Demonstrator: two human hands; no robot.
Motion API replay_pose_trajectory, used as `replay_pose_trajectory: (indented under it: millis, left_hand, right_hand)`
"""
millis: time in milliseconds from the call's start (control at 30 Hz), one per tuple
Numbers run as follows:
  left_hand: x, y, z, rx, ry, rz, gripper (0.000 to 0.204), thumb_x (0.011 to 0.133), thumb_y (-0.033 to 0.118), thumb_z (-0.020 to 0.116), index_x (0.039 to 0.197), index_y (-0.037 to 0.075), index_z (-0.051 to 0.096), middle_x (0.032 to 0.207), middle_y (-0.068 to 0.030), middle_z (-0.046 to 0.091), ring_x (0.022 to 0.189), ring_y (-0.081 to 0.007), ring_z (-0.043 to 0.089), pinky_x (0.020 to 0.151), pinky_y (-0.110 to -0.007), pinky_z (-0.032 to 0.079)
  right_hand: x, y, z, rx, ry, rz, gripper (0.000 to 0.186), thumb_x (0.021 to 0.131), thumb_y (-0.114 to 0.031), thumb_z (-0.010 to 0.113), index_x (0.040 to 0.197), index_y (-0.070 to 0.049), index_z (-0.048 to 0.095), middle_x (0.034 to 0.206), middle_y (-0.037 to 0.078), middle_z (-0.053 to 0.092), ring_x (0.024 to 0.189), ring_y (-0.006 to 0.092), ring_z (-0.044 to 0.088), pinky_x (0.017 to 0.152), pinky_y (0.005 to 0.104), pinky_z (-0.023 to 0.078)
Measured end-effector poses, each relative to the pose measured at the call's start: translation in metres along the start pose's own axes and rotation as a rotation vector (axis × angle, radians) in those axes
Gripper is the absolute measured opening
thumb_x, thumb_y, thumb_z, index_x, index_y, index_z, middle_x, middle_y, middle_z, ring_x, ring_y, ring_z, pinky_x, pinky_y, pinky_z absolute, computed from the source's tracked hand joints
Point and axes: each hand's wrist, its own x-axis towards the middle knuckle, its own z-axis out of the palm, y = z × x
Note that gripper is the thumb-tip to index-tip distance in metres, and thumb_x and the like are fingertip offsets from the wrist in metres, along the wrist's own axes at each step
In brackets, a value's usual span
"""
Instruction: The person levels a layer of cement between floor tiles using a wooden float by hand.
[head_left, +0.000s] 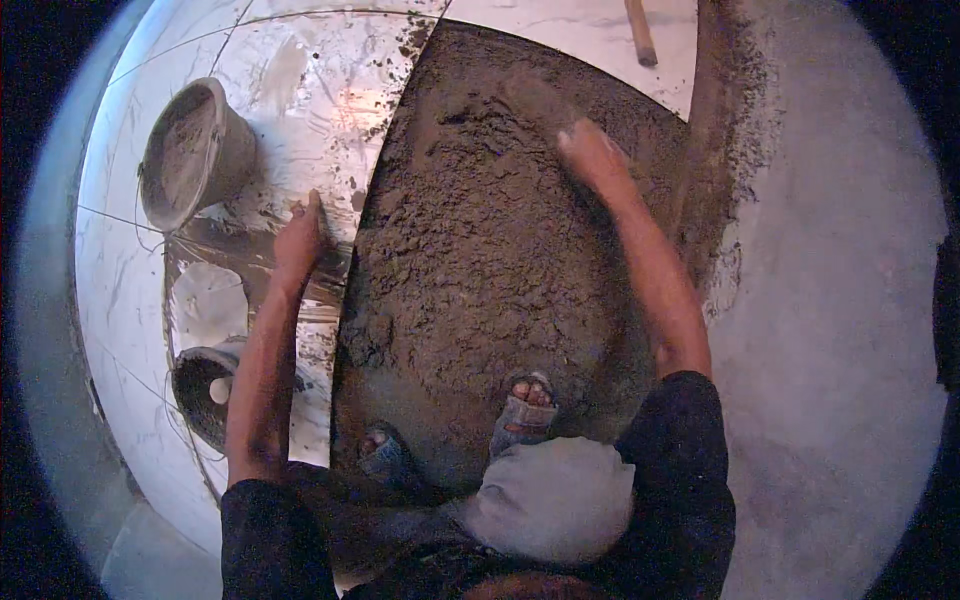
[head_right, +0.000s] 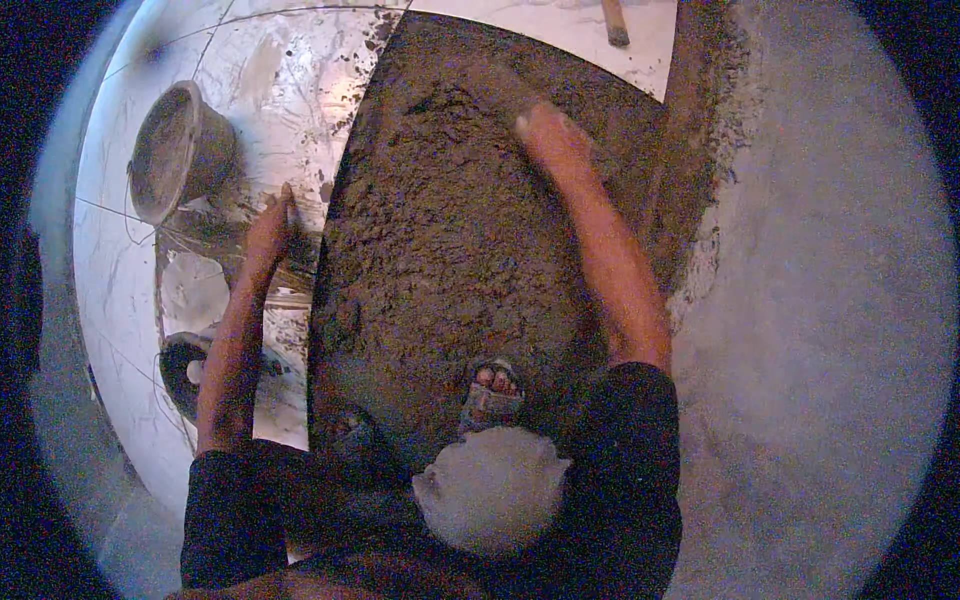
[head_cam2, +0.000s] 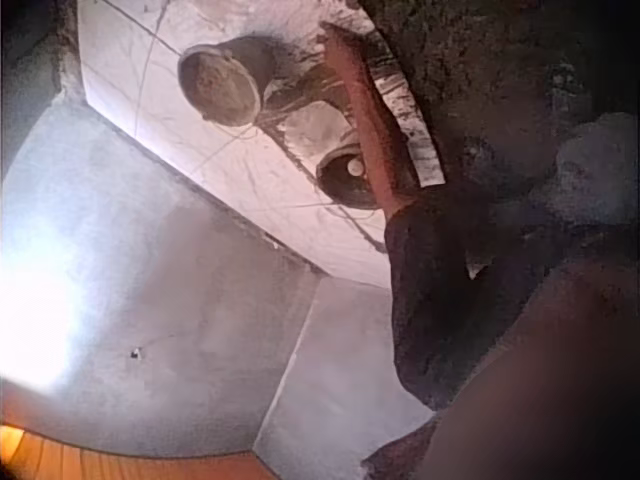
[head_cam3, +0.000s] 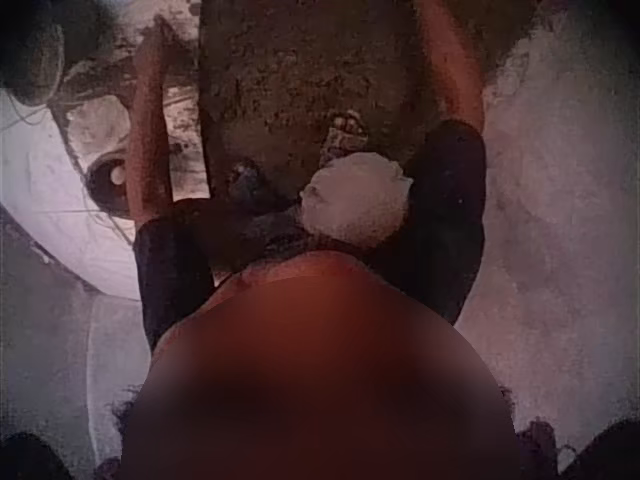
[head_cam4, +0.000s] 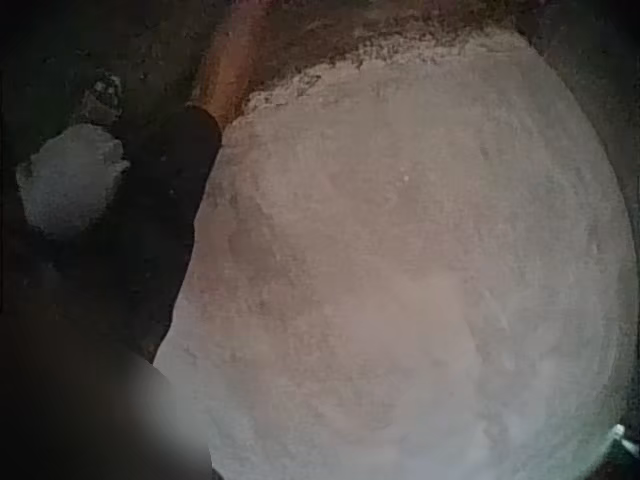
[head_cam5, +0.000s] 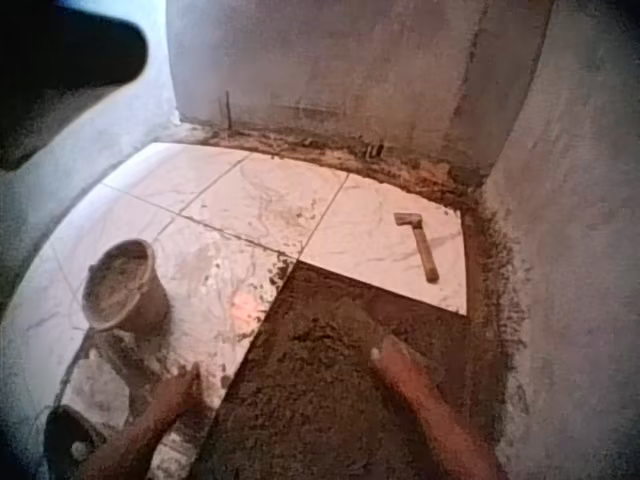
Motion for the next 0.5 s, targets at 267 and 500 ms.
replay_pose_trajectory:
  millis: [267,500]
  left_hand:
    - [-0.007,0.007,-0.009,0.038,0.018,0.026,0.059,0.076,0.012,0.049,0.130,0.014,0.026,0.120,-0.0263,0.039,0.075,-0.0362,0.059,0.062,-0.042,0.049]
    - [-0.008,0.002,0.006,0.035,0.116,0.023,0.048,0.080,0.013,0.041,0.126,0.011,0.031,0.113,-0.0262,0.043,0.072,-0.0363,0.059,0.059,-0.043,0.049]
  right_hand:
    - [-0.005,0.062,-0.013,0.004,0.032,0.121,0.043,0.081,-0.037,0.043,0.099,0.001,0.052,0.091,0.025,0.057,0.087,0.0396,0.054,0.074,0.0462,0.043]
    - [-0.013,-0.043,-0.007,0.090,-0.175,-0.061,0.045,0.083,-0.035,0.039,0.095,0.006,0.051,0.089,0.026,0.056,0.081,0.0390,0.056,0.069,0.0464,0.045]
